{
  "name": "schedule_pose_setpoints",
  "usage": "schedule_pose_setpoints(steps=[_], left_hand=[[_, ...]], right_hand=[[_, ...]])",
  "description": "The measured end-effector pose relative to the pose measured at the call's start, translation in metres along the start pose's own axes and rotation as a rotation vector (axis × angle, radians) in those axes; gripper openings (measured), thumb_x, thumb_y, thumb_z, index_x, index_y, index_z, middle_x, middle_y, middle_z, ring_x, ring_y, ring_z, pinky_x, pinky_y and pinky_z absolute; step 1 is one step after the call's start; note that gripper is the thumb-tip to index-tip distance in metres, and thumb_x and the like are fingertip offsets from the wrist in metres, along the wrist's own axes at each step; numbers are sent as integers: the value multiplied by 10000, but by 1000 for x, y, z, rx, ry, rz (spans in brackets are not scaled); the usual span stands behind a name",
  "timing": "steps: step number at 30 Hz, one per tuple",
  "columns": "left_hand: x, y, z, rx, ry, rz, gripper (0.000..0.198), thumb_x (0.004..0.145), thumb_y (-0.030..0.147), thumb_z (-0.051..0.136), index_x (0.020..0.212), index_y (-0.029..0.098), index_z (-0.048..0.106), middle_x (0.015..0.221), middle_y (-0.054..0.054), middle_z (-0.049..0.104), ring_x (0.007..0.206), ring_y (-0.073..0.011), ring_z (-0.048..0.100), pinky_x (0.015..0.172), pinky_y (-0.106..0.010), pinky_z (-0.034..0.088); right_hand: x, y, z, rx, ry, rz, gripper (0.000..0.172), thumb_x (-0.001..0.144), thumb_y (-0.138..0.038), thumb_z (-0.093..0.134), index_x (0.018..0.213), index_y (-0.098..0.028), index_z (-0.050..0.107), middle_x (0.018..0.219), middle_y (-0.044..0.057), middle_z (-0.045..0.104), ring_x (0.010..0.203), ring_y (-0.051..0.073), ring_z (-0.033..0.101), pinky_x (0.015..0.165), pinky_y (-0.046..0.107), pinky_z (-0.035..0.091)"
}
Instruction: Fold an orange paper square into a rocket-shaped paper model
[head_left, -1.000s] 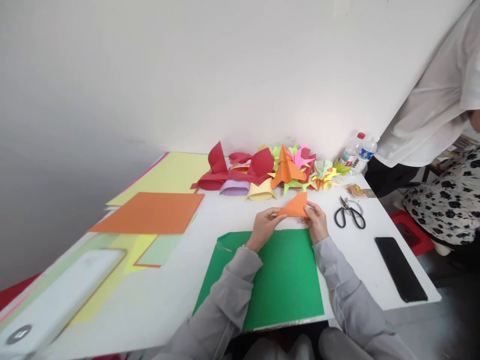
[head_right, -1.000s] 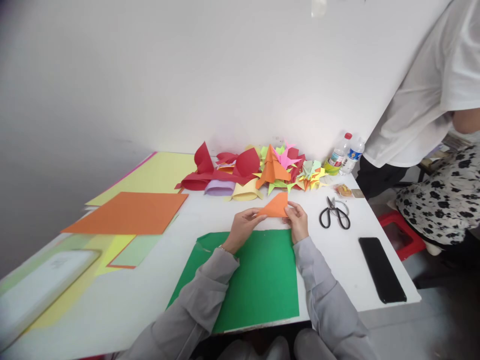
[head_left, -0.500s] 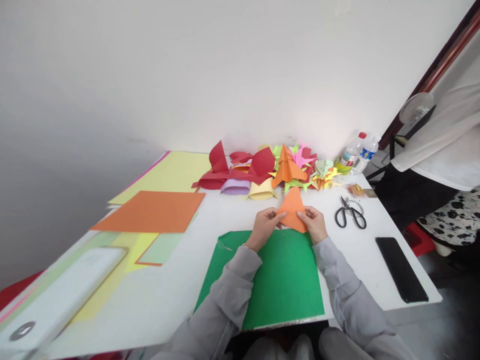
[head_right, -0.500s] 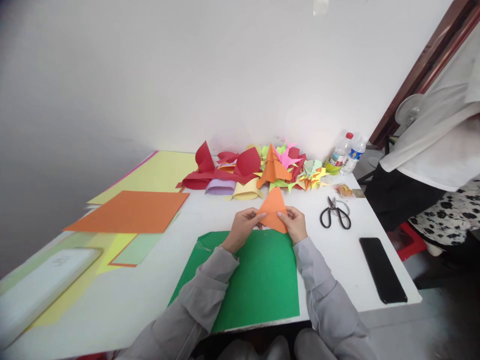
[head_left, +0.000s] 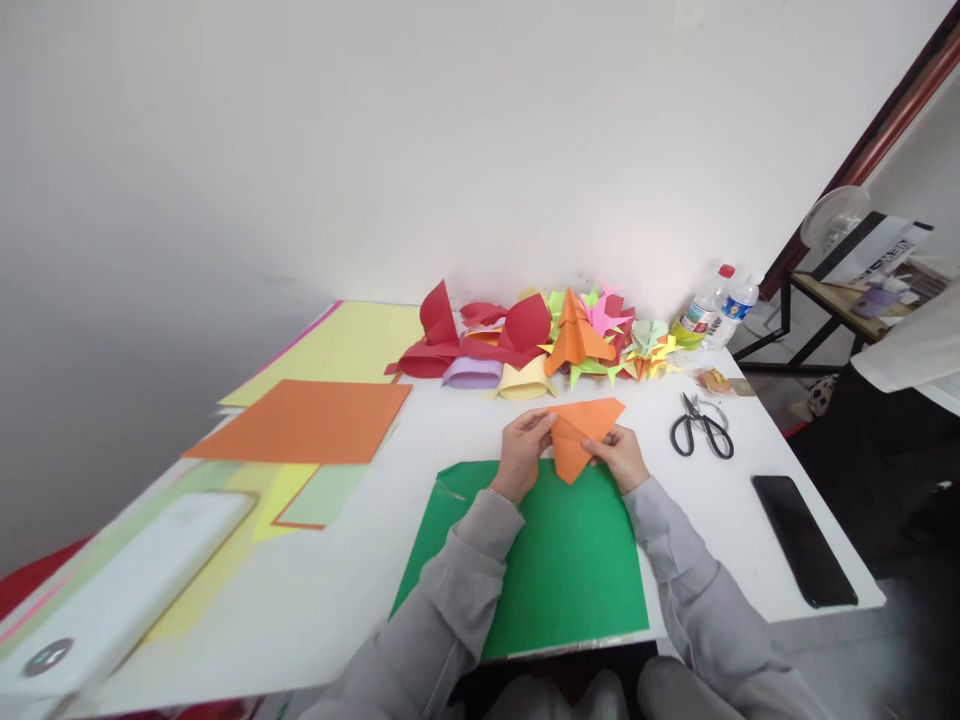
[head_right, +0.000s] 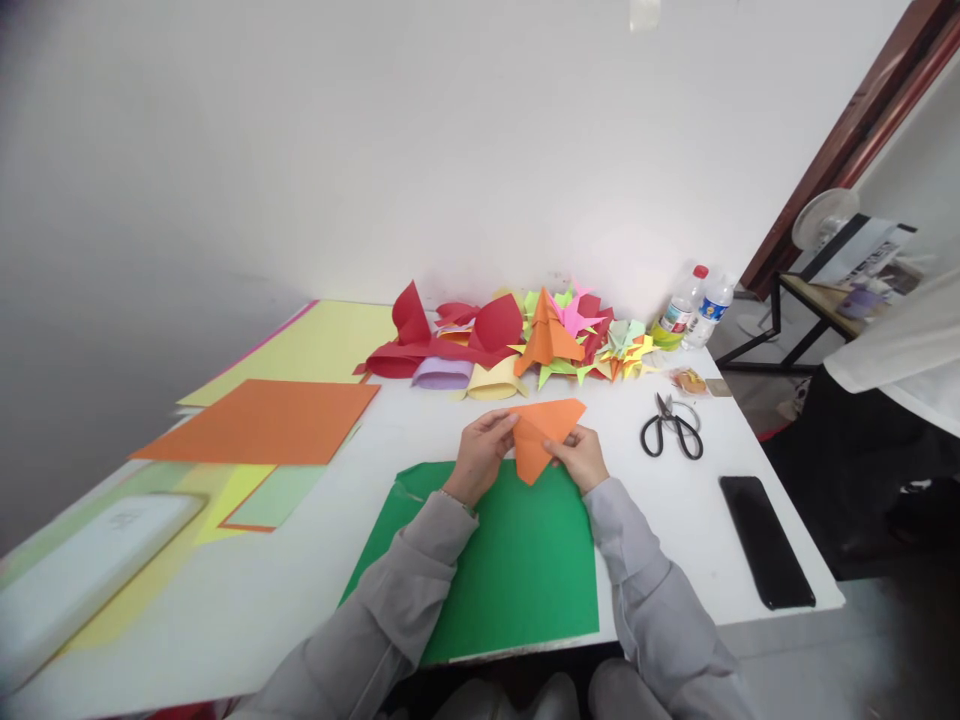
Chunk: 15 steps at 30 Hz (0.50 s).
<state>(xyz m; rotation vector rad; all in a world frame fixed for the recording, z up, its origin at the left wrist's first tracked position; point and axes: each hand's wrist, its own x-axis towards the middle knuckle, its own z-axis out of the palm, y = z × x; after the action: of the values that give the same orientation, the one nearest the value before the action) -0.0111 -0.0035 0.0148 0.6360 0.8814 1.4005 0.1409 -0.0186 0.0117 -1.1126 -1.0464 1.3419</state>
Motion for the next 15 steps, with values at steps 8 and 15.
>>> schedule_pose_setpoints(steps=[8,15], left_hand=[[4,4,-4,71,41,37,379,508,333,825,809,124,724,780,-55,727,692,-162,633,676,-307,511],[0,4,-4,181,-53,17,430,547,394,807,872,125,724,848,-90,739,738,-216,666,665,-340,537]], right_hand=[[-3,4,2,-151,-38,-24,304,604,-418,769,679,-133,696,465,23,639,380,134,543,393,242,415],[-3,2,0,-193,53,-71,279,628,-418,752,597,-147,690,409,16,607,368,146,540,379,250,412]])
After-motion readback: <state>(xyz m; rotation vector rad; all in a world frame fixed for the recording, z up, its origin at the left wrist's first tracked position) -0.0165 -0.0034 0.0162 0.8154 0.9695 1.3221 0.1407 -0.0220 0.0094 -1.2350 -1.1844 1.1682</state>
